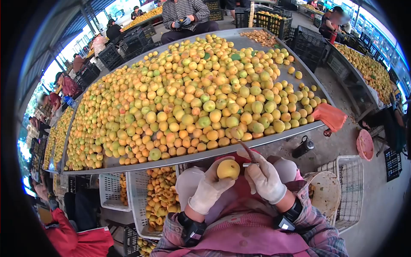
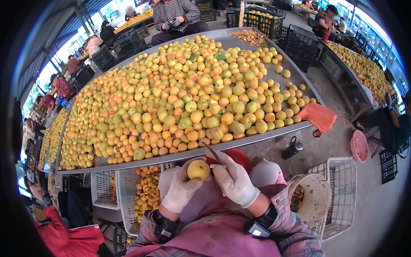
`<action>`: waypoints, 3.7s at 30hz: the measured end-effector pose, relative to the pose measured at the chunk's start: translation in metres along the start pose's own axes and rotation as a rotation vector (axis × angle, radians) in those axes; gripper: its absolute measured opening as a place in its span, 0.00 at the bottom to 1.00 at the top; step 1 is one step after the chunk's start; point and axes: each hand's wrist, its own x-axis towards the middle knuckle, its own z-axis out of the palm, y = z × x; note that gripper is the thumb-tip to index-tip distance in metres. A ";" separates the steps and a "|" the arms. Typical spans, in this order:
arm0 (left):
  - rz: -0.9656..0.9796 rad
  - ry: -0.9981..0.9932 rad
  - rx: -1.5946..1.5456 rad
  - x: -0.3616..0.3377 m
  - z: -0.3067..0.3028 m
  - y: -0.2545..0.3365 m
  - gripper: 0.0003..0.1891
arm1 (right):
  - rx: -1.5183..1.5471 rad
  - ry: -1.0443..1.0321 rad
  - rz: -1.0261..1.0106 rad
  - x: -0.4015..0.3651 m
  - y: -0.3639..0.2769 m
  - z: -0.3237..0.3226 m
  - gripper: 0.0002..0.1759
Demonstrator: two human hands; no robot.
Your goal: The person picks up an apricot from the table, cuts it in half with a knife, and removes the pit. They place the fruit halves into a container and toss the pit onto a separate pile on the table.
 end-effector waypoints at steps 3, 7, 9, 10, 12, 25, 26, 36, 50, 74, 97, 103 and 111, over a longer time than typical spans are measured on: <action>-0.005 -0.084 -0.037 -0.003 0.008 0.003 0.32 | -0.025 0.000 -0.122 -0.002 -0.004 0.005 0.26; 0.018 -0.133 0.013 -0.002 0.007 0.000 0.35 | -0.014 -0.032 -0.143 -0.001 0.005 0.006 0.26; 0.020 -0.119 0.013 -0.003 0.010 -0.001 0.34 | -0.203 -0.003 -0.222 -0.001 0.004 0.005 0.25; 0.023 -0.105 0.014 -0.004 0.011 0.000 0.34 | -0.205 -0.003 -0.221 -0.001 0.005 0.005 0.25; 0.030 -0.116 0.085 -0.004 0.010 0.003 0.34 | -0.397 0.062 -0.321 0.000 0.007 0.004 0.25; -0.049 -0.114 0.082 -0.005 0.013 0.006 0.30 | -0.411 0.078 -0.464 0.004 0.011 0.001 0.25; -0.052 -0.118 0.086 -0.004 0.013 0.004 0.30 | -0.197 -0.006 -0.189 0.002 0.004 -0.001 0.27; 0.181 -0.099 0.105 0.013 0.012 -0.022 0.32 | 0.671 -0.289 0.513 -0.009 0.011 -0.018 0.39; -0.055 -0.042 -0.248 0.015 0.015 -0.015 0.27 | -0.639 0.011 -0.219 -0.029 0.023 -0.036 0.13; -0.021 -0.139 0.243 0.013 0.029 -0.003 0.25 | -0.892 0.070 -0.081 -0.033 0.029 -0.024 0.18; -0.041 0.139 -0.114 0.005 0.047 -0.001 0.26 | -0.791 0.153 -0.442 -0.015 0.032 -0.016 0.15; 0.255 -0.015 0.625 0.010 0.031 0.018 0.27 | -0.899 0.006 -0.425 -0.015 0.015 -0.024 0.16; 0.144 0.024 0.193 0.008 0.049 0.011 0.29 | -0.800 0.158 -0.505 -0.009 0.033 -0.013 0.15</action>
